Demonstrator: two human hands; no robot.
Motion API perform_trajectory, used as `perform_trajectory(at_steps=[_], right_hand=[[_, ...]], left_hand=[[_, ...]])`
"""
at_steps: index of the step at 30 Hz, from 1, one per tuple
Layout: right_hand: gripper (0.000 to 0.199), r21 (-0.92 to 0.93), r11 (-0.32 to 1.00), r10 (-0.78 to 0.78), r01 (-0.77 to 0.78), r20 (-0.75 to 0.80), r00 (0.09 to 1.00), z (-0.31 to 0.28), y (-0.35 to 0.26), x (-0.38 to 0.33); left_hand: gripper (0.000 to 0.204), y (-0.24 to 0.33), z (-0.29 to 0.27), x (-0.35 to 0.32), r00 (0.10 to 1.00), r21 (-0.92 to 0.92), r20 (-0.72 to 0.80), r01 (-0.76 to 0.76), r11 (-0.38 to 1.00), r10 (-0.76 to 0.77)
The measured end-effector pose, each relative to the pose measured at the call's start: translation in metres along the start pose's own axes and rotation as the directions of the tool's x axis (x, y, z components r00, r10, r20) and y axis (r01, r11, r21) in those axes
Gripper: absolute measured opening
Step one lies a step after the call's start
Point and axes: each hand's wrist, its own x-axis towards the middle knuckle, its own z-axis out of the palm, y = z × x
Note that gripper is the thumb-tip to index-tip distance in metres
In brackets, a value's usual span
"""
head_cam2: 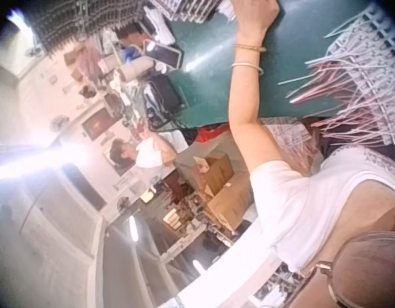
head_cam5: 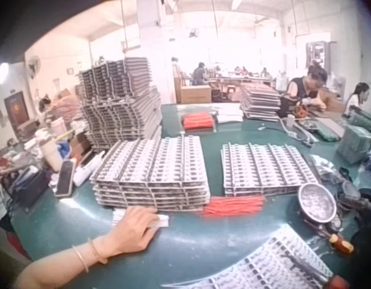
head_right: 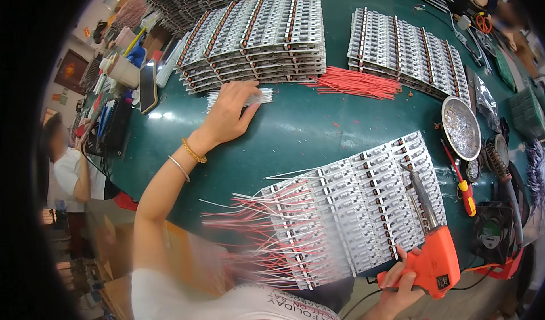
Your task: The person uses a soldering iron to attach red and white wires to a grid of electronic components on a workbench. They repeatedly pick up individual wires, position them on the component grid, and apply the soldering iron to secure the connections.
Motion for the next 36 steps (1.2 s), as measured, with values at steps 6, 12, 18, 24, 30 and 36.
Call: perform_trajectory(at_steps=[6, 12, 18, 24, 30, 36], right_hand=[[0.05, -0.003, 1.0, -0.017, 0.017, 0.015, 1.0, -0.002, 0.001, 0.0], [0.051, -0.009, 1.0, -0.006, 0.006, -0.01, 1.0, -0.005, 0.005, 0.001], [0.05, -0.014, 1.0, -0.01, 0.01, -0.014, 1.0, 0.0, -0.002, 0.0], [0.049, -0.003, 1.0, -0.031, 0.031, 0.035, 0.999, -0.003, 0.001, -0.001], [0.048, -0.042, 0.996, -0.076, 0.075, -0.025, 0.997, -0.011, -0.004, -0.008], [0.049, -0.029, 0.99, -0.137, 0.135, -0.074, 0.988, -0.026, -0.007, -0.019]], left_hand=[[0.027, 0.001, -0.005, 0.001, 0.998, -0.011, 0.006, 0.066, 0.998, -0.065], [0.016, -0.003, -0.012, -0.004, 0.997, 0.014, 0.002, 0.073, 0.997, -0.073], [0.009, -0.006, -0.011, -0.005, 0.998, 0.015, -0.062, 0.018, 1.0, -0.017], [0.006, -0.012, -0.014, -0.006, 0.996, 0.048, -0.088, 0.023, 0.999, -0.018], [0.004, -0.013, -0.027, 0.003, 1.0, 0.147, -0.011, -0.001, 0.989, 0.002], [0.003, -0.006, -0.046, 0.017, 0.995, 0.242, 0.082, 0.026, 0.97, -0.047]])
